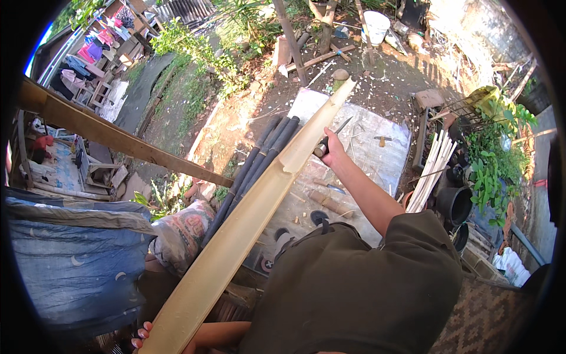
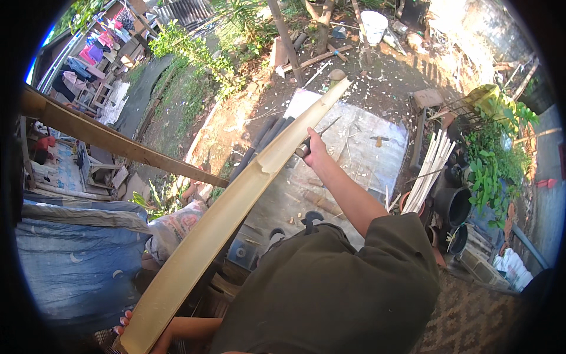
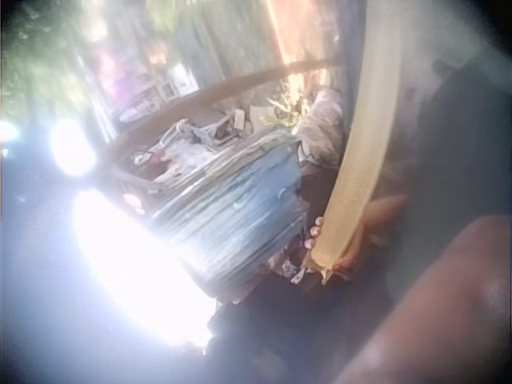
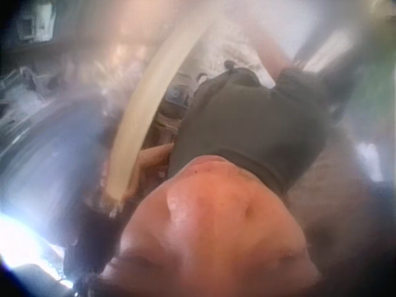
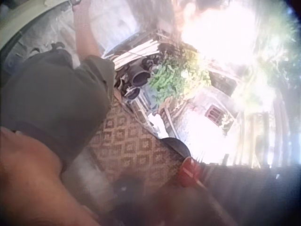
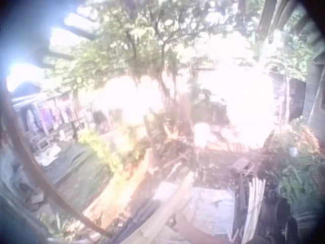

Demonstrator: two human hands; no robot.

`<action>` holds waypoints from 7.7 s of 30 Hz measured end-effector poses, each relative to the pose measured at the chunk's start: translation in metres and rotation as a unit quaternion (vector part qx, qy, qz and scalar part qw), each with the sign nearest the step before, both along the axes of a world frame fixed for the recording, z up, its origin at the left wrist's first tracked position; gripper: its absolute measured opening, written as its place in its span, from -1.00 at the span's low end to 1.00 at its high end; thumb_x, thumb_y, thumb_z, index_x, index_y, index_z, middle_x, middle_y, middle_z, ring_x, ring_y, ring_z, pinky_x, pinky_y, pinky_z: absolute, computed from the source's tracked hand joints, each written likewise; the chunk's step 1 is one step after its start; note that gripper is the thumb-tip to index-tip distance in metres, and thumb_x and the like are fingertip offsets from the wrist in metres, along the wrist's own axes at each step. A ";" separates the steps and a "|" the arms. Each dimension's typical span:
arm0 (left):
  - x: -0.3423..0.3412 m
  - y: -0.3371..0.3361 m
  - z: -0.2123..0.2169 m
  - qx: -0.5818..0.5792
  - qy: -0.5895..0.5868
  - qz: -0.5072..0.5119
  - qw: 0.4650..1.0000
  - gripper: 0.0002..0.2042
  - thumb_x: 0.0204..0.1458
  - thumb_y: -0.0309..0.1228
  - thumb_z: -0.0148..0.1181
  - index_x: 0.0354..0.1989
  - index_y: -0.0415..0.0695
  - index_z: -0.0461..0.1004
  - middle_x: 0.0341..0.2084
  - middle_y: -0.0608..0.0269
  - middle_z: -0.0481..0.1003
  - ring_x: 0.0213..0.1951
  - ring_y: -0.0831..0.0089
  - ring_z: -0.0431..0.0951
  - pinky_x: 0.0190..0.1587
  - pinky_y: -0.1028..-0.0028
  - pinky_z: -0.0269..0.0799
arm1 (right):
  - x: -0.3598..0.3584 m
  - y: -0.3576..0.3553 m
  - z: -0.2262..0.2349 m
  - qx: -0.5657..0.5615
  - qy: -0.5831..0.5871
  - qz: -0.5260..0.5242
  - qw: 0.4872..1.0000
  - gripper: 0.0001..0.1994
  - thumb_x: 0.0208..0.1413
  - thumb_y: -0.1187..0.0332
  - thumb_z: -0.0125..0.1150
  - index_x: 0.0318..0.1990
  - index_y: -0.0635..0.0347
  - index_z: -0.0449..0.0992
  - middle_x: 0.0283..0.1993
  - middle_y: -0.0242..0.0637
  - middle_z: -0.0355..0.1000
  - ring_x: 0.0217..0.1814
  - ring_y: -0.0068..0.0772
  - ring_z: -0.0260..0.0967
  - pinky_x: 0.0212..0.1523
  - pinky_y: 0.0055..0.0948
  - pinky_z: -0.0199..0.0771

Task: The person walks into a cluttered yard and picks up a long bamboo pole. Using a knife, they split the pole lengthwise into thin strips, then separate and stack the resulting pieces. The person carries the processed bamboo strips toward a doorway.

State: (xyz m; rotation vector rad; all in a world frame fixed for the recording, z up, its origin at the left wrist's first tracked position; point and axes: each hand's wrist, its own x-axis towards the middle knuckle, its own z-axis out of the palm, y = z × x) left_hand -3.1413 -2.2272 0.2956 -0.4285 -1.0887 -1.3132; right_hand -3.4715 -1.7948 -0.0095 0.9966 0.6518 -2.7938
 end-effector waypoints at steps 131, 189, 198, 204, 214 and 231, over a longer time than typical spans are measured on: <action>0.065 0.186 0.041 -0.320 -0.109 -0.635 0.695 -0.49 0.04 -0.51 0.34 0.15 -0.17 0.25 0.16 0.08 0.29 0.27 0.27 0.27 0.33 0.31 0.09 | 0.626 -0.140 0.349 0.792 0.215 -0.112 0.560 -0.76 0.19 0.38 0.22 -0.06 0.29 0.40 -0.45 -0.09 0.49 -0.49 -0.16 0.51 -0.46 -0.28 0.43; 0.047 0.228 0.061 -0.416 -0.083 -0.633 0.647 -0.52 -0.12 -0.47 0.49 -0.03 -0.19 0.37 -0.13 0.25 0.38 -0.05 0.45 0.39 0.07 0.43 0.26 | 0.634 -0.151 0.330 0.739 0.223 -0.174 0.612 -0.65 0.22 0.44 0.14 0.12 0.39 0.32 -0.38 -0.04 0.43 -0.45 -0.27 0.45 -0.38 -0.32 0.43; 0.064 0.236 0.061 -0.377 -0.113 -0.648 0.652 -0.56 -0.02 -0.51 0.40 -0.01 -0.20 0.31 -0.14 0.27 0.34 0.01 0.46 0.33 0.13 0.49 0.15 | 0.626 -0.160 0.326 0.763 0.196 -0.195 0.585 -0.68 0.22 0.45 0.12 0.07 0.41 0.32 -0.24 0.17 0.45 -0.31 0.13 0.50 -0.29 -0.15 0.49; 0.064 0.226 0.063 -0.381 -0.141 -0.647 0.645 -0.55 0.00 -0.51 0.37 0.03 -0.18 0.29 -0.08 0.26 0.33 0.03 0.47 0.32 0.15 0.47 0.15 | 0.617 -0.168 0.326 0.772 0.210 -0.203 0.565 -0.67 0.21 0.44 0.13 0.08 0.38 0.31 -0.19 0.15 0.44 -0.30 0.15 0.49 -0.29 -0.12 0.50; 0.065 0.220 0.069 -0.375 -0.157 -0.651 0.641 -0.55 0.04 -0.49 0.34 0.07 -0.18 0.27 -0.07 0.28 0.35 0.04 0.49 0.32 0.15 0.47 0.15 | 0.605 -0.176 0.323 0.769 0.217 -0.221 0.559 -0.66 0.22 0.44 0.11 0.10 0.36 0.28 -0.21 0.13 0.42 -0.36 0.10 0.47 -0.35 -0.12 0.48; 0.058 0.224 0.075 -0.373 -0.158 -0.657 0.636 -0.55 0.05 -0.50 0.33 0.09 -0.20 0.27 -0.04 0.27 0.36 0.09 0.46 0.32 0.19 0.46 0.13 | 0.593 -0.176 0.324 0.788 0.181 -0.223 0.544 -0.65 0.23 0.40 0.08 0.12 0.31 0.24 -0.20 0.12 0.42 -0.32 0.18 0.47 -0.37 -0.06 0.50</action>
